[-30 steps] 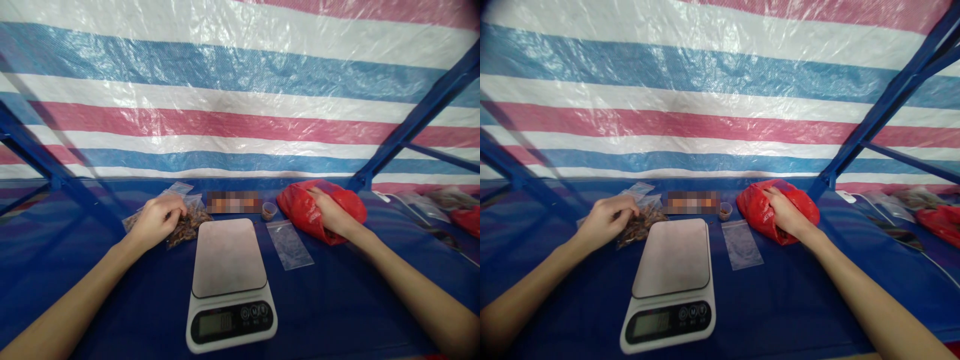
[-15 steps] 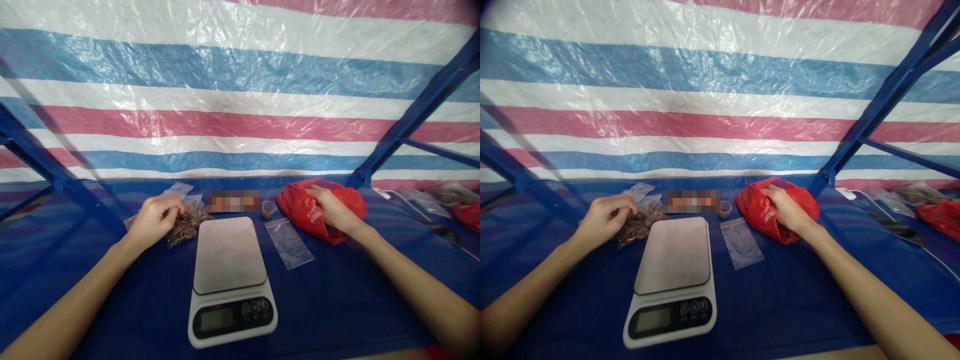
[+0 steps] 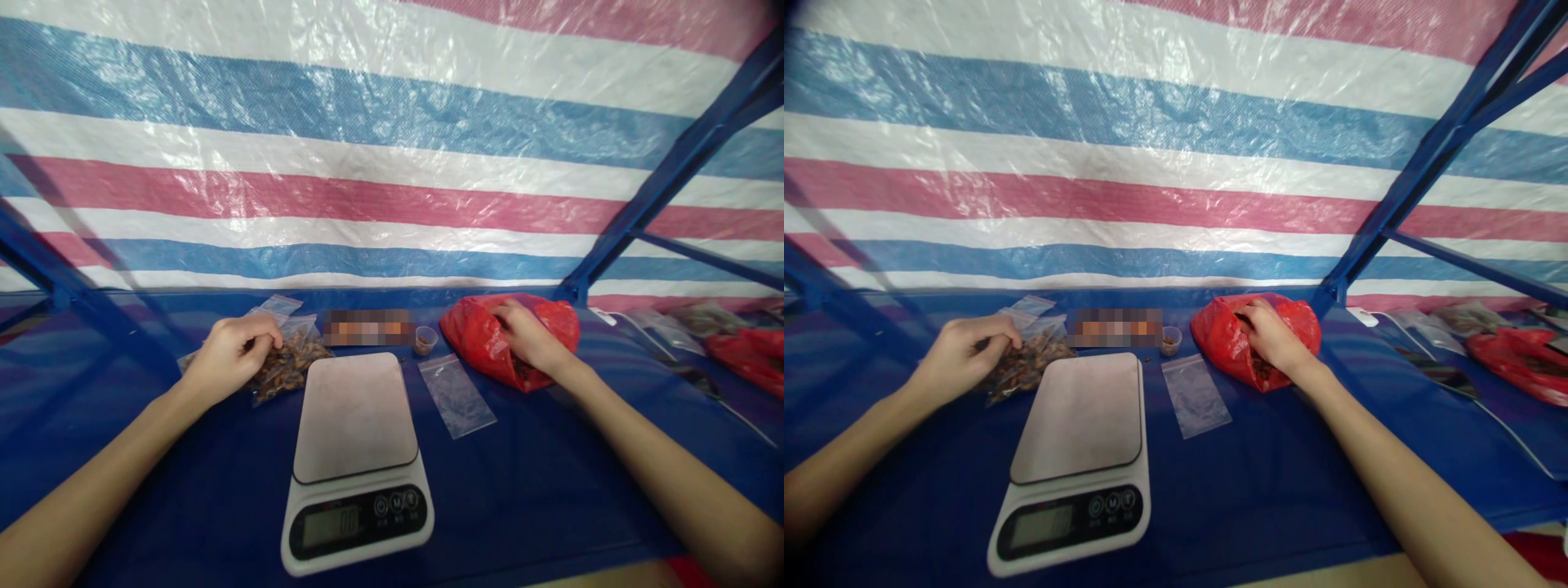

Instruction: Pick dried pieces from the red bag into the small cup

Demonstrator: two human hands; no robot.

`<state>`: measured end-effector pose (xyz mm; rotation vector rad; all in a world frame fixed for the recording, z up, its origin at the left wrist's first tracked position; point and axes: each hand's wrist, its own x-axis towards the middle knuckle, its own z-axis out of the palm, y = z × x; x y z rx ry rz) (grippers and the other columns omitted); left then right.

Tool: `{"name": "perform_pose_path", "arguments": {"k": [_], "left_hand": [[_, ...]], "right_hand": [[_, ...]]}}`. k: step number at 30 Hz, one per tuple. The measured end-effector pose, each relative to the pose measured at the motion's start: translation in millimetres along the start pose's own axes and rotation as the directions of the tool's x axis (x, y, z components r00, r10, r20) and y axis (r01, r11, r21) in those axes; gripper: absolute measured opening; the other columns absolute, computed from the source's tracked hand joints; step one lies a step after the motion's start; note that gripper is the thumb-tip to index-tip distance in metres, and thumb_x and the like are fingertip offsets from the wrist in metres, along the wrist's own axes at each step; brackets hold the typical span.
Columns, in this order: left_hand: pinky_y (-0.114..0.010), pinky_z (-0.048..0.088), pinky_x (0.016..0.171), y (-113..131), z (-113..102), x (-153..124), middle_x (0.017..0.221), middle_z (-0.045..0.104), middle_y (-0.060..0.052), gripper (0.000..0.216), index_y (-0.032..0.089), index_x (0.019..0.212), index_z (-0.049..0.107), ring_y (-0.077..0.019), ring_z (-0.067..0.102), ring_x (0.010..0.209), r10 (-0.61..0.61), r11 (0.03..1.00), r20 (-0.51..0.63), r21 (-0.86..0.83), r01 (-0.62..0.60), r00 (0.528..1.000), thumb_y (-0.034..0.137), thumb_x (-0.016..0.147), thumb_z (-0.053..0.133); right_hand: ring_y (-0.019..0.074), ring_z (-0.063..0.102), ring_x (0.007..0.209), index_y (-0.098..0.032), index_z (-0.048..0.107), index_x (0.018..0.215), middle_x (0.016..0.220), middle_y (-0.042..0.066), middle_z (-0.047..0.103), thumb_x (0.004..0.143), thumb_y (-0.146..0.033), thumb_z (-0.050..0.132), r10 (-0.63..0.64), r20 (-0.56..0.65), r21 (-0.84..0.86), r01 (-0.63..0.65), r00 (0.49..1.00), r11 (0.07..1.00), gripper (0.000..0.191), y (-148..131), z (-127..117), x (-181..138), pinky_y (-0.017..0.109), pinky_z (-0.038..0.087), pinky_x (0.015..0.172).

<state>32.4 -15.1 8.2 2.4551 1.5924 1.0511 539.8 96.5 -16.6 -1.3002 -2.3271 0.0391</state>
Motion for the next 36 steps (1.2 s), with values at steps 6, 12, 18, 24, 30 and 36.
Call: {"name": "perform_pose_path", "arguments": {"k": [6, 12, 18, 24, 30, 36], "left_hand": [[-0.027, 0.048, 0.061, -2.2, -1.5, -0.2, 0.068, 0.073, 0.002, 0.030, 0.023, 0.068, 0.069, -0.0156, 0.067, 0.060, 0.007, 1.000, -0.026, -0.011, -0.007, 1.000, 0.020, 0.087, 0.046], [-0.027, 0.048, 0.062, -2.0, -3.8, -0.2, 0.069, 0.072, 0.002, 0.029, 0.023, 0.068, 0.069, -0.0158, 0.068, 0.061, 0.004, 1.000, -0.026, -0.014, -0.004, 1.000, 0.018, 0.085, 0.046], [-0.026, 0.046, 0.061, -0.1, -4.2, 1.4, 0.067, 0.070, 0.003, 0.030, 0.022, 0.067, 0.068, -0.0143, 0.066, 0.059, 0.028, 0.999, -0.032, -0.019, -0.029, 0.999, 0.017, 0.086, 0.044], [-0.025, 0.047, 0.062, -1.9, -3.1, 0.8, 0.068, 0.071, 0.002, 0.030, 0.021, 0.068, 0.069, -0.0147, 0.066, 0.060, 0.023, 1.000, -0.026, -0.013, -0.024, 0.999, 0.017, 0.086, 0.045], [-0.026, 0.046, 0.061, -1.2, -4.1, 1.3, 0.067, 0.071, 0.002, 0.031, 0.021, 0.068, 0.068, -0.0147, 0.065, 0.059, 0.025, 1.000, -0.019, -0.011, -0.025, 1.000, 0.017, 0.086, 0.044], [-0.027, 0.047, 0.061, 0.6, -4.6, 1.4, 0.067, 0.071, 0.002, 0.029, 0.023, 0.067, 0.068, -0.0161, 0.065, 0.059, -0.009, 1.000, -0.026, -0.010, 0.008, 1.000, 0.020, 0.085, 0.045]], "right_hand": [[0.0251, 0.073, 0.083, -0.019, 0.077, 0.086, 0.096, 0.012, 0.078, 0.076, -0.001, 0.052, -0.072, 0.031, 0.026, 0.071, 0.997, 0.997, 0.032, -6.0, -8.1, -0.5, 0.034, 0.057, 0.083], [0.0274, 0.077, 0.089, -0.019, 0.081, 0.093, 0.100, 0.011, 0.081, 0.071, 0.003, 0.052, -0.078, 0.022, -0.002, 0.078, 0.997, 0.997, 0.043, -4.1, -8.1, 1.0, 0.032, 0.057, 0.082], [0.0273, 0.078, 0.086, -0.019, 0.079, 0.090, 0.094, 0.010, 0.082, 0.068, 0.004, 0.049, -0.105, 0.058, -0.012, 0.106, 0.993, 0.994, 0.044, -8.5, -13.1, 1.0, 0.031, 0.054, 0.078], [0.0281, 0.075, 0.082, -0.020, 0.070, 0.079, 0.086, 0.011, 0.078, 0.065, 0.007, 0.050, -0.065, 0.070, -0.158, 0.076, 0.995, 0.985, 0.036, -14.2, -16.2, -1.9, 0.031, 0.049, 0.072], [0.0293, 0.073, 0.085, -0.020, 0.066, 0.078, 0.089, 0.013, 0.076, 0.072, 0.004, 0.051, -0.065, 0.086, -0.124, 0.076, 0.994, 0.989, 0.030, -14.3, -13.4, -3.1, 0.034, 0.049, 0.076], [0.0266, 0.070, 0.078, -0.020, 0.068, 0.079, 0.083, 0.010, 0.073, 0.070, 0.004, 0.051, -0.060, 0.046, -0.146, 0.066, 0.997, 0.987, 0.030, -12.5, -16.7, -1.9, 0.032, 0.047, 0.070]]}}
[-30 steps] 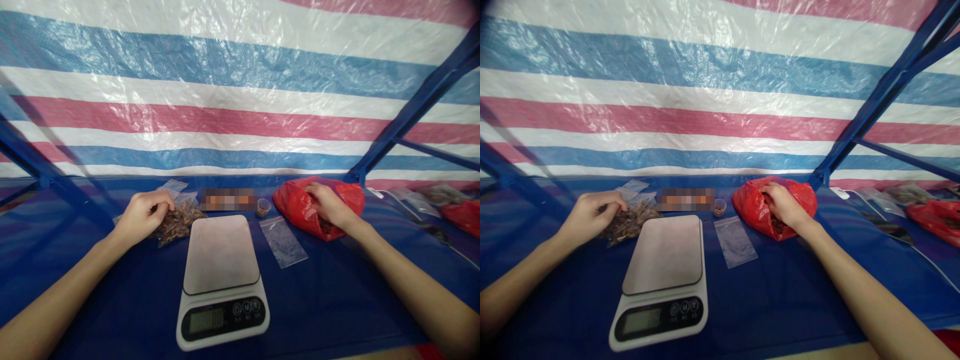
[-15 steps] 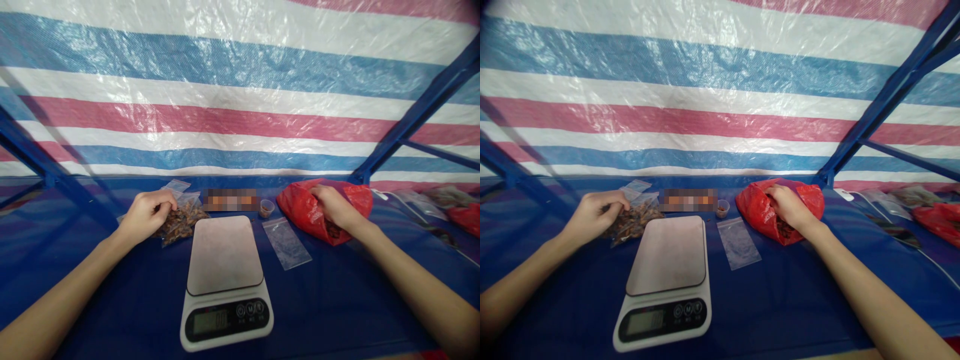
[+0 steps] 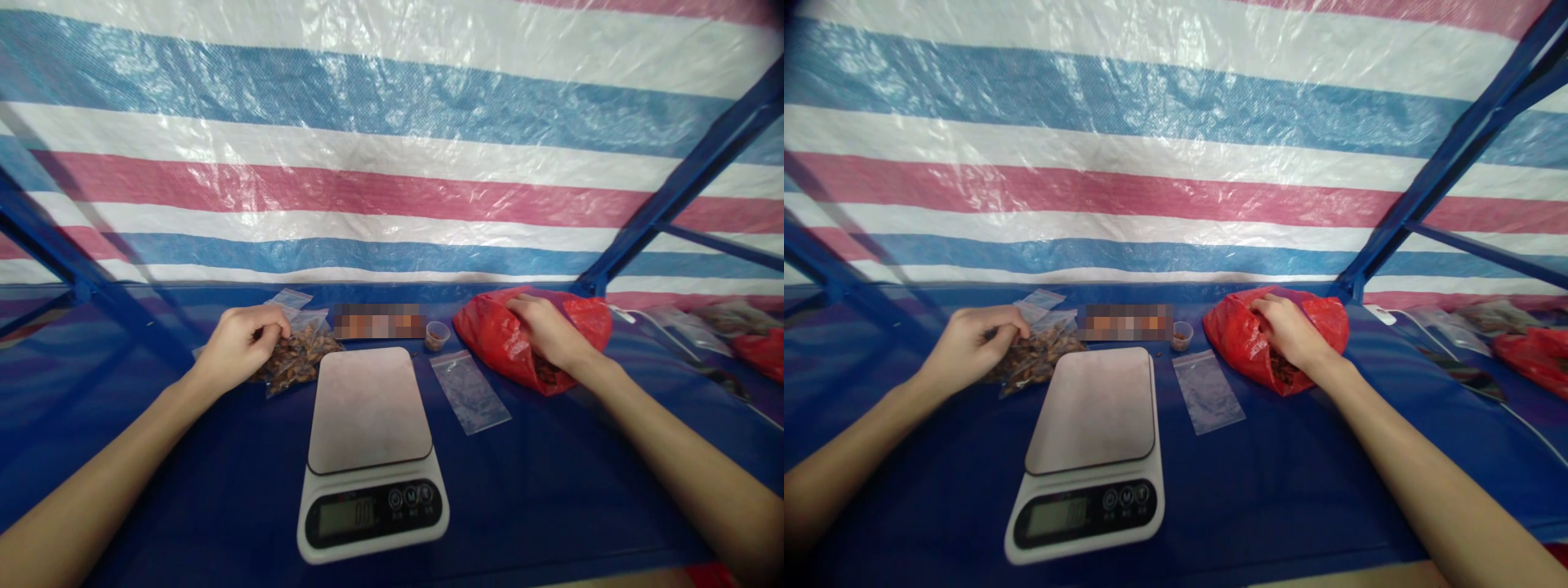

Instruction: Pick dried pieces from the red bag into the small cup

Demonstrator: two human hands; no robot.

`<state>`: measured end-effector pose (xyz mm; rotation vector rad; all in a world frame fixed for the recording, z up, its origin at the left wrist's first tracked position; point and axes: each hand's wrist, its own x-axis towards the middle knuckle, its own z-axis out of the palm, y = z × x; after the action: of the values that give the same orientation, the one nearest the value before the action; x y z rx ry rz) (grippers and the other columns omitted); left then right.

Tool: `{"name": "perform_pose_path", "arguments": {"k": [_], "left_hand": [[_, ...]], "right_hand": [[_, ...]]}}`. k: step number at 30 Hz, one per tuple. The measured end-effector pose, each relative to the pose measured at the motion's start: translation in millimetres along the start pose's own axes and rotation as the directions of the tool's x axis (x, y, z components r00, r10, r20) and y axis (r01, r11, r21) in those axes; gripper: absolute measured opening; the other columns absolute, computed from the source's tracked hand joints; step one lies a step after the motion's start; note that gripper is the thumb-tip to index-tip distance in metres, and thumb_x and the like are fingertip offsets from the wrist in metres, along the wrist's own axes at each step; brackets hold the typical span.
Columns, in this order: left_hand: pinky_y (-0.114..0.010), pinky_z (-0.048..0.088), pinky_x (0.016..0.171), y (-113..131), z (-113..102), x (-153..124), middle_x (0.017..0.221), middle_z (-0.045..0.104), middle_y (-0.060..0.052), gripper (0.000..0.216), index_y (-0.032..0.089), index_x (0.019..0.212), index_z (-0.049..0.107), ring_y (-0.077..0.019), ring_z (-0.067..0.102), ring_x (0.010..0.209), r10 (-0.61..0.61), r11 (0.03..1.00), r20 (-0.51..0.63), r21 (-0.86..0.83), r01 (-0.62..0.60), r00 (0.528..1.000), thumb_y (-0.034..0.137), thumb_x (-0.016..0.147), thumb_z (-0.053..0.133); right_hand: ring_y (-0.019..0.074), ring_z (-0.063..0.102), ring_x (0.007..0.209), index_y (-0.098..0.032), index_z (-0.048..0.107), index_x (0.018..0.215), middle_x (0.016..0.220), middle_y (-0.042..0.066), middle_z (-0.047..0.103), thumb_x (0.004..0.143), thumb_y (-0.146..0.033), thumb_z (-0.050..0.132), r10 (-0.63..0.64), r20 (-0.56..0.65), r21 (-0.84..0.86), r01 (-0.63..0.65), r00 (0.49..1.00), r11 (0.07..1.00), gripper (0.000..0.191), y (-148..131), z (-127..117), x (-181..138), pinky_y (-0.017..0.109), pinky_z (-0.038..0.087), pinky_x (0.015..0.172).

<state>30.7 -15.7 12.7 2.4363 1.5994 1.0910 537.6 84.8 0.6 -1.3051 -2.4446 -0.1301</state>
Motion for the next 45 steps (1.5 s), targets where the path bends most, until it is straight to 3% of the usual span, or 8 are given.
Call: {"name": "perform_pose_path", "arguments": {"k": [9, 15, 20, 27, 34, 40, 43, 45], "left_hand": [[-0.028, 0.049, 0.062, 6.7, -0.6, 1.3, 0.065, 0.071, 0.001, 0.028, 0.023, 0.065, 0.066, -0.0178, 0.065, 0.060, -0.029, 1.000, 0.006, 0.003, 0.029, 1.000, 0.022, 0.083, 0.044], [-0.028, 0.047, 0.061, 6.4, 0.5, 1.0, 0.065, 0.070, 0.002, 0.029, 0.023, 0.066, 0.067, -0.0169, 0.064, 0.059, -0.002, 1.000, -0.002, -0.015, 0.002, 1.000, 0.020, 0.084, 0.044], [-0.026, 0.046, 0.062, 4.0, 2.7, 0.6, 0.067, 0.070, 0.002, 0.029, 0.021, 0.067, 0.067, -0.0150, 0.064, 0.059, 0.029, 1.000, 0.001, -0.010, -0.029, 1.000, 0.018, 0.084, 0.044], [-0.026, 0.045, 0.061, 1.5, 3.4, -0.7, 0.067, 0.069, 0.002, 0.030, 0.021, 0.068, 0.068, -0.0146, 0.063, 0.059, 0.022, 1.000, -0.002, -0.013, -0.022, 1.000, 0.017, 0.086, 0.044], [-0.026, 0.045, 0.060, 1.1, 4.8, -0.4, 0.066, 0.069, 0.003, 0.032, 0.021, 0.068, 0.069, -0.0137, 0.063, 0.058, 0.040, 0.999, 0.005, 0.006, -0.040, 0.999, 0.017, 0.087, 0.044], [-0.025, 0.045, 0.061, -0.4, 3.3, -1.3, 0.067, 0.069, 0.003, 0.033, 0.020, 0.069, 0.070, -0.0126, 0.064, 0.058, 0.060, 0.998, 0.025, 0.016, -0.060, 0.998, 0.015, 0.087, 0.043], [-0.025, 0.045, 0.061, -0.2, 3.0, -1.7, 0.067, 0.070, 0.002, 0.032, 0.020, 0.068, 0.069, -0.0134, 0.065, 0.059, 0.046, 0.999, 0.022, 0.009, -0.046, 0.999, 0.016, 0.087, 0.043], [-0.026, 0.045, 0.061, 0.1, 3.3, -1.5, 0.067, 0.070, 0.002, 0.031, 0.021, 0.068, 0.069, -0.0140, 0.064, 0.059, 0.030, 1.000, 0.022, 0.007, -0.030, 0.999, 0.016, 0.086, 0.044]], "right_hand": [[0.0262, 0.073, 0.081, -0.022, 0.074, 0.085, 0.089, 0.010, 0.076, 0.094, -0.016, 0.051, -0.009, -0.135, 0.134, 0.027, 0.991, 0.991, 0.025, -2.4, -6.2, 2.4, 0.034, 0.055, 0.075], [0.0273, 0.075, 0.081, -0.022, 0.077, 0.094, 0.094, 0.010, 0.078, 0.094, -0.026, 0.060, 0.035, -0.159, 0.149, -0.011, 0.987, 0.989, 0.018, -4.7, -34.8, 1.2, 0.038, 0.057, 0.076], [0.0314, 0.074, 0.092, -0.024, 0.075, 0.100, 0.102, 0.011, 0.077, 0.102, -0.032, 0.060, 0.043, -0.340, 0.169, 0.016, 0.939, 0.986, 0.016, -53.5, -52.6, -1.4, 0.045, 0.057, 0.087], [0.0279, 0.075, 0.091, -0.028, 0.077, 0.103, 0.101, 0.007, 0.078, 0.101, -0.029, 0.068, 0.053, -0.295, 0.440, 0.086, 0.954, 0.894, 0.009, -118.4, -9.0, -0.2, 0.043, 0.061, 0.084], [0.0262, 0.075, 0.086, -0.026, 0.079, 0.105, 0.100, 0.007, 0.080, 0.100, -0.026, 0.069, 0.050, -0.266, 0.456, 0.080, 0.963, 0.886, 0.011, -119.3, 6.6, 2.7, 0.041, 0.062, 0.080], [0.0262, 0.078, 0.099, -0.024, 0.080, 0.107, 0.109, 0.006, 0.082, 0.102, -0.020, 0.063, -0.005, -0.321, 0.445, 0.155, 0.947, 0.882, 0.018, -122.7, 2.7, 4.6, 0.041, 0.062, 0.092], [0.0245, 0.074, 0.093, -0.025, 0.081, 0.108, 0.102, 0.006, 0.079, 0.101, -0.019, 0.061, 0.032, -0.410, 0.401, 0.149, 0.912, 0.904, 0.022, -116.6, -13.8, 4.2, 0.040, 0.060, 0.087], [0.0220, 0.066, 0.081, -0.026, 0.081, 0.110, 0.087, 0.004, 0.069, 0.097, -0.018, 0.063, 0.106, -0.517, 0.348, 0.095, 0.849, 0.933, 0.024, -105.6, -29.5, 2.9, 0.037, 0.056, 0.077]]}}
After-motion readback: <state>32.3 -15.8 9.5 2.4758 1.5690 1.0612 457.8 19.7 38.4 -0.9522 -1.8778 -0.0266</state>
